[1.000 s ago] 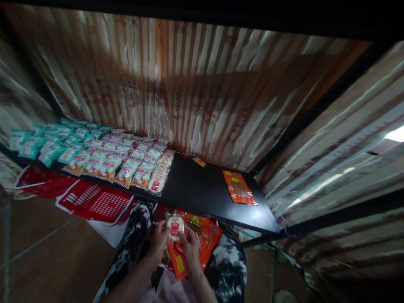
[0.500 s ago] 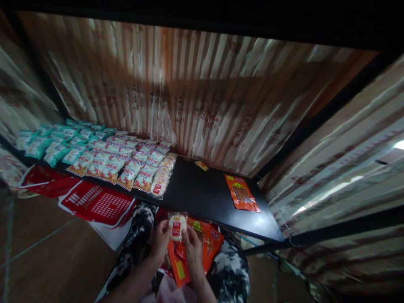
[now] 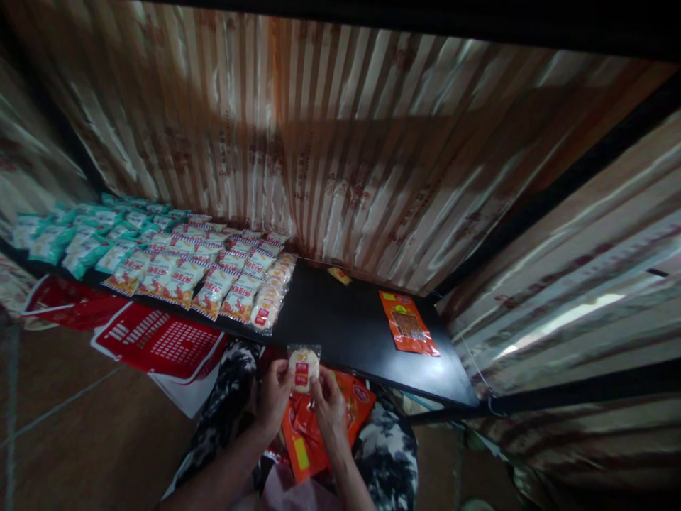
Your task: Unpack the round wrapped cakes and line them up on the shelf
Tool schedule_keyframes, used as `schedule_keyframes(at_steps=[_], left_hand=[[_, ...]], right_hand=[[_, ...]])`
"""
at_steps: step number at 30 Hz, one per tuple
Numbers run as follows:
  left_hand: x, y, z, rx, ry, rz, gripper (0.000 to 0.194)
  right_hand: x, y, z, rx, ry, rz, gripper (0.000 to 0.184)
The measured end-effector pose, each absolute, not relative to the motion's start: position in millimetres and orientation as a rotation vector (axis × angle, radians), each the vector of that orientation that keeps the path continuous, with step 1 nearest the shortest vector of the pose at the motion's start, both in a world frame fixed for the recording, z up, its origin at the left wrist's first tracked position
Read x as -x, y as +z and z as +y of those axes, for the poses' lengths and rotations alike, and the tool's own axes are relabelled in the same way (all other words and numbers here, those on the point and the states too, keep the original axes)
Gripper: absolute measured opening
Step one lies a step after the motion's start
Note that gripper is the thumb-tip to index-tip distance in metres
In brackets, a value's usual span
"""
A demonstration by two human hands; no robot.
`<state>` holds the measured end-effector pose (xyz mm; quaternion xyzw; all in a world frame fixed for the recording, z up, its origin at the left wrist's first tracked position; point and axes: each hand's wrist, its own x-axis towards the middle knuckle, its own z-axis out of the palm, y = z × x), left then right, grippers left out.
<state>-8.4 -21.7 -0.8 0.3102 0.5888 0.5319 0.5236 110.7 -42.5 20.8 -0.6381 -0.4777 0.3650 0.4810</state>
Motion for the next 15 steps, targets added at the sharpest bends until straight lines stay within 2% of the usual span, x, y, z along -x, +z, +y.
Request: schedule_keyframes(at_steps=[5, 15], left_hand=[[8.2, 6.7, -12.9, -0.845, 1.308, 1.372, 0.037], [13.1, 16.8, 0.2, -0.95, 1.226, 1.387, 0.032]], right_hand=[[-114.7, 31.2, -30.2, 1.622, 0.866, -1.193, 0.052], [-125.5, 40.7, -12.0, 1.573, 0.919, -1.334, 0.045]])
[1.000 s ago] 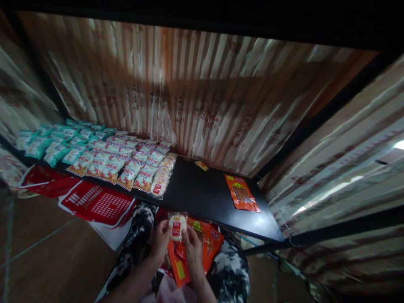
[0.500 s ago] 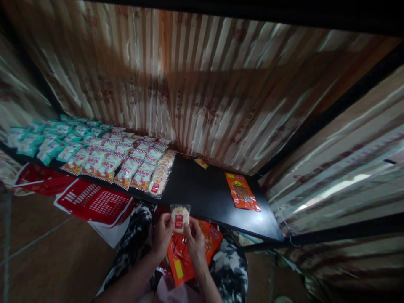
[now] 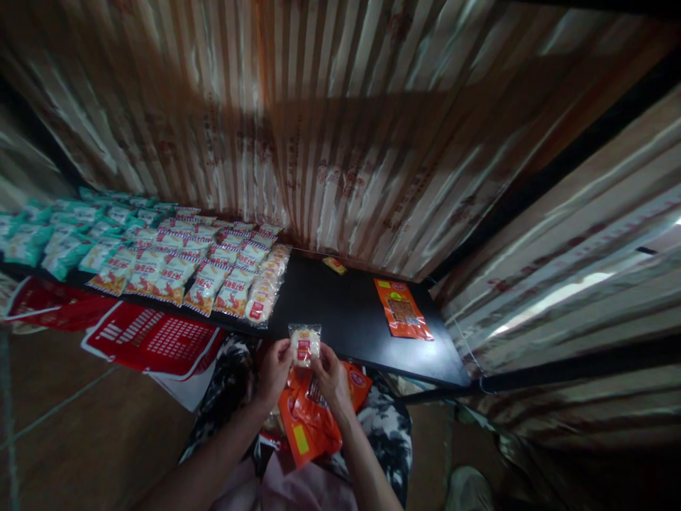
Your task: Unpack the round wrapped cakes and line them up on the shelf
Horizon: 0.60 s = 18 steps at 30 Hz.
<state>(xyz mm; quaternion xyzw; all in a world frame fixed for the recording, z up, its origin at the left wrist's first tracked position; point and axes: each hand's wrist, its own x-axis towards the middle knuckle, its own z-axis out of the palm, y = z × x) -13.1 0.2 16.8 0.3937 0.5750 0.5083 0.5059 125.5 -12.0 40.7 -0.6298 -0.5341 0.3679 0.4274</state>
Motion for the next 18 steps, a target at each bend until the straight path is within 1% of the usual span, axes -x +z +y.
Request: schedule_keyframes(at_steps=[6, 11, 18], left_hand=[[10.5, 19.7, 5.9, -1.023, 1.143, 1.455, 0.03], [9.1, 17.3, 13.2, -1.128, 1.097, 1.54, 0.027], [4.1, 19.4, 22.4, -1.162, 1.067, 1.552, 0.031]], right_hand=[[-139.0, 39.5, -3.2, 1.568, 1.001, -1.426, 0.041], [-145.5, 36.2, 3.4, 1.682, 0.821, -1.534, 0.042], [-144.3, 35.3, 13.8, 1.747, 0.749, -1.529, 0.043]])
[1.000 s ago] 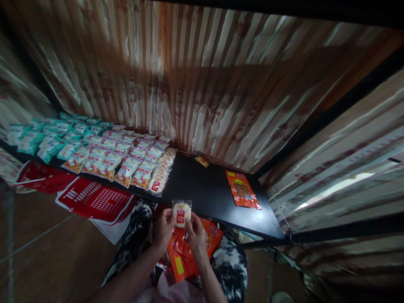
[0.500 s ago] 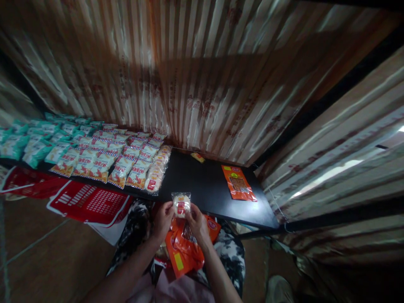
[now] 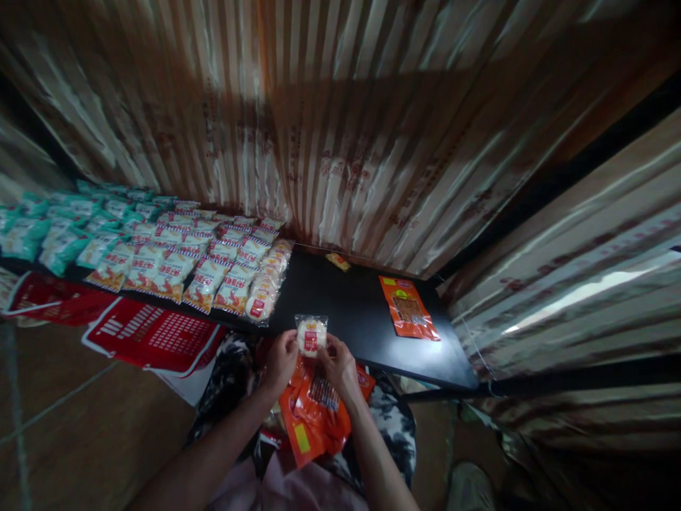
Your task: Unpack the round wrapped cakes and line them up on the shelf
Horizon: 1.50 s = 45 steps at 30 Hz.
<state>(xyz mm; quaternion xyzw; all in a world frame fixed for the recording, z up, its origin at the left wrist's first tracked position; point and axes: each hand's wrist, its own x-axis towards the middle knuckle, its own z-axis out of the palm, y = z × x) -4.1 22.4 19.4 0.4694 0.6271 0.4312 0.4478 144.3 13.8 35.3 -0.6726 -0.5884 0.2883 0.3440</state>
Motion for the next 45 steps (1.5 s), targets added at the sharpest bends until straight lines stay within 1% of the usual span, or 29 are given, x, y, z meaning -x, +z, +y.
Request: schedule_keyframes(at_steps=[4, 11, 18, 23, 29, 35, 39, 45], left_hand=[[0.6, 21.1, 28.5, -1.192, 1.106, 1.575, 0.032], [-2.8, 29.2, 51.4, -1.326, 1.21, 1.634, 0.031], [-8.3, 21.6, 77.1, -1.329, 1.24, 1.632, 0.033], [-13.5, 19.3, 91.2, -1.355, 1.255, 1.634, 0.033], [-18.5, 16.1, 103.1, -1.378, 1.271, 1.631, 0.038], [-17.8, 17.9, 110.0, -1.378, 1.302, 1.59, 0.042], [-17.9, 17.4, 112.4, -1.352, 1.325, 1.561, 0.046], [-16.1, 15.9, 114.2, -1.347, 1.338, 1.504, 0.045]], right_hand=[[-146.6, 35.7, 21.9, 1.711, 0.765, -1.512, 0.041], [-150.2, 37.6, 44.6, 1.699, 0.679, -1.505, 0.037], [-149.2, 37.6, 72.0, 1.747, 0.597, -1.491, 0.033], [-150.4, 34.8, 88.6, 1.731, 0.608, -1.497, 0.035], [-149.6, 32.9, 104.0, 1.77, 0.587, -1.515, 0.034], [-143.7, 36.3, 110.9, 1.79, 0.618, -1.501, 0.037], [-140.0, 38.9, 113.5, 1.763, 0.711, -1.477, 0.036], [-131.1, 41.4, 112.5, 1.689, 0.757, -1.391, 0.035]])
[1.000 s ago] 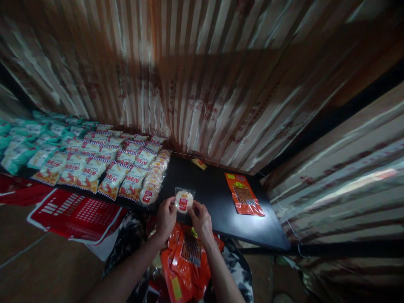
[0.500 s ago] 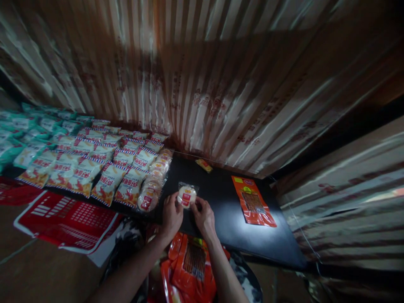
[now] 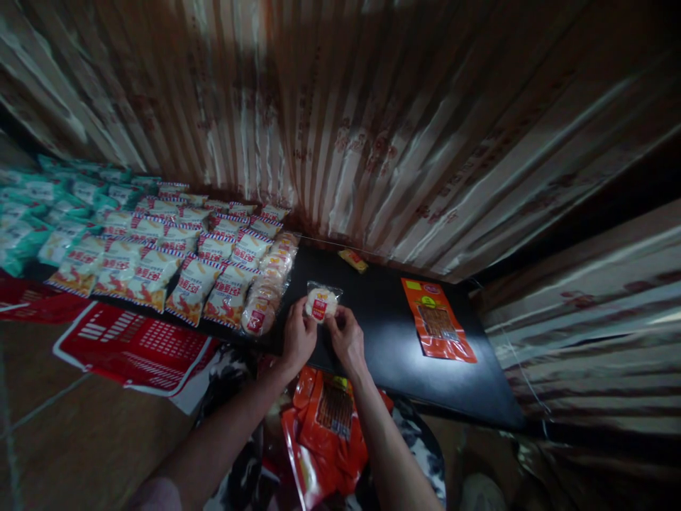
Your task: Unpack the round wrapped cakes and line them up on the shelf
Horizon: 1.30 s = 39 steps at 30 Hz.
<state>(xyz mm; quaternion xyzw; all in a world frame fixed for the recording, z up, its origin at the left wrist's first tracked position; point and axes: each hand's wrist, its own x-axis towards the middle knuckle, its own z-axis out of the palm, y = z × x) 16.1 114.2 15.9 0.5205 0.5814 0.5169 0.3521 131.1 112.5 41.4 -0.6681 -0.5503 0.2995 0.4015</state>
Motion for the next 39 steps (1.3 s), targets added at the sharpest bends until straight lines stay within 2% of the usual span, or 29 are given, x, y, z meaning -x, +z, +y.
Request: schedule_keyframes(at_steps=[5, 13, 19, 28, 33, 39], left_hand=[[-13.6, 19.4, 114.6, -1.296, 1.359, 1.46, 0.04], [-14.0, 16.9, 120.7, -1.044, 1.435, 1.266, 0.038], [-15.1, 16.8, 123.8, -1.035, 1.438, 1.305, 0.039], [-25.2, 21.8, 131.4, -1.236, 1.415, 1.457, 0.036], [-32.1, 22.8, 147.5, -1.321, 1.348, 1.568, 0.029], [-35.3, 33.2, 169.0, -1.379, 1.189, 1.704, 0.034]], right_hand=[[-127.6, 40.7, 112.5, 1.641, 0.766, -1.394, 0.035], [-122.2, 46.9, 112.5, 1.545, 0.5, -1.566, 0.03], [-119.8, 45.2, 113.1, 1.512, 0.605, -1.538, 0.027], [-125.6, 34.7, 134.1, 1.532, 0.813, -1.279, 0.049], [-128.8, 25.8, 158.6, 1.576, 0.818, -1.278, 0.046], [-123.8, 29.1, 186.4, 1.632, 0.698, -1.312, 0.041]])
